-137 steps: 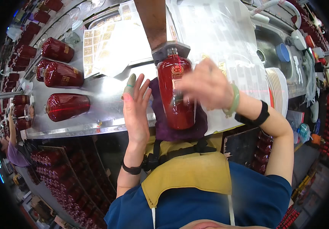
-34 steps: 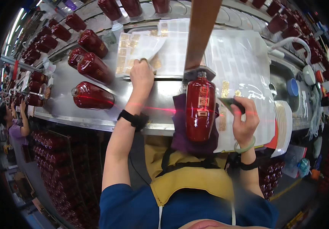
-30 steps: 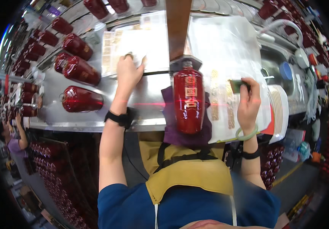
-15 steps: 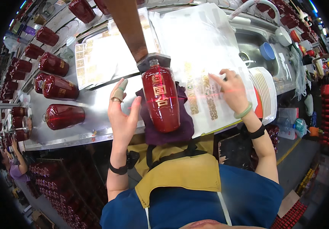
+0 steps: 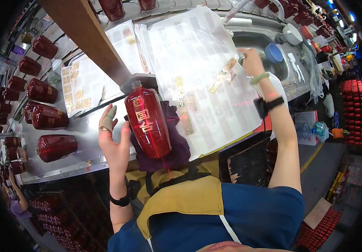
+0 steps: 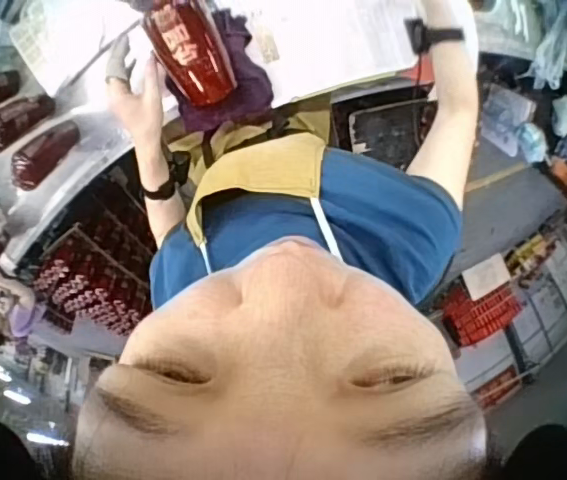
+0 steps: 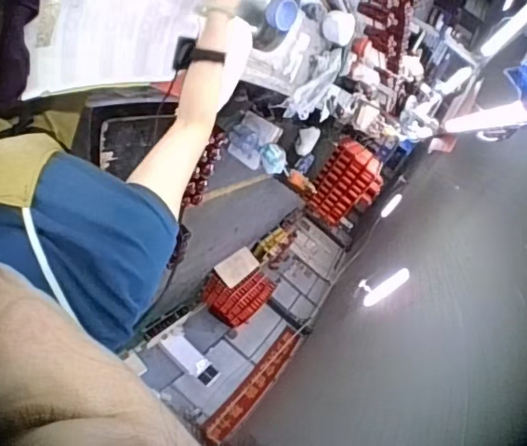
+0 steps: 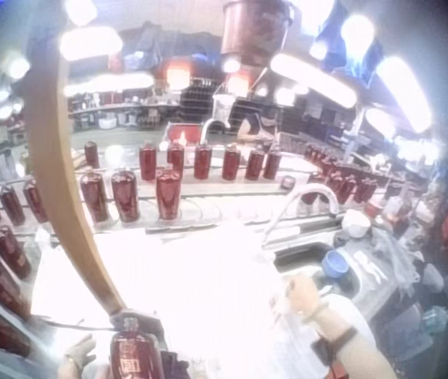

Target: Manually applying decorative labels and gold foil seals to red liquor bottles at a production line workstation.

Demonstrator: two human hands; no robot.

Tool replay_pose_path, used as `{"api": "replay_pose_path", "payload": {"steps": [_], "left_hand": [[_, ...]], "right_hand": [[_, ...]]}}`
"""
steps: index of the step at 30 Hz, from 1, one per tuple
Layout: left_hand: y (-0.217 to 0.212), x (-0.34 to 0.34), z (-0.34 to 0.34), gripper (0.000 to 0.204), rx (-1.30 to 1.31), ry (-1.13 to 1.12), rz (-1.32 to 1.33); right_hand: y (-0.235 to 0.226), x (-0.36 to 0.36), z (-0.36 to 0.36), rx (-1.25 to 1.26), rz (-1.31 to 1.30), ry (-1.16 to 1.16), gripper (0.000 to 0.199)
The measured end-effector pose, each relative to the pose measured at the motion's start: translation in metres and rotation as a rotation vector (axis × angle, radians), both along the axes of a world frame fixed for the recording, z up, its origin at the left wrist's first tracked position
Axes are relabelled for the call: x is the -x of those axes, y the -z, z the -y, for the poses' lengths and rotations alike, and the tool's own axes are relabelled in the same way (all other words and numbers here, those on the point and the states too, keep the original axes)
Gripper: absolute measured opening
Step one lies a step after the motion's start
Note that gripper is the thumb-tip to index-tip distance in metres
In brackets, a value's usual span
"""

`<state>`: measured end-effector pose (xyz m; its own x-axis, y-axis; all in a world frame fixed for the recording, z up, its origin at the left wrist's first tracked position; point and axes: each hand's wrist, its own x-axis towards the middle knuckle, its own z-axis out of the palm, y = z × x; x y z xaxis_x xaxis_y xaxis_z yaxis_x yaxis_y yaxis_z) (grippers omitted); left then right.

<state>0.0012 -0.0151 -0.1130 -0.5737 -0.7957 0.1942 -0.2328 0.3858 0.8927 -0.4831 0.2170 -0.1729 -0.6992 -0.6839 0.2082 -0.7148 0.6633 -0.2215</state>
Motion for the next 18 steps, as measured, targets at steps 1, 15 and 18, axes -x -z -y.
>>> {"api": "replay_pose_path", "payload": {"steps": [1, 15, 18], "left_hand": [[0.000, -0.001, -0.001, 0.047, -0.016, -0.011, -0.007], [0.003, 0.006, -0.007, 0.044, -0.149, -0.025, -0.060], [-0.004, 0.008, -0.012, 0.042, -0.120, -0.011, -0.113]], "right_hand": [[-0.002, 0.022, 0.007, 0.181, 0.270, 0.239, 0.035], [-0.003, 0.010, 0.024, -0.220, 0.128, 0.061, 0.096], [-0.010, 0.047, 0.015, -0.321, 0.522, 0.107, 0.099]]}}
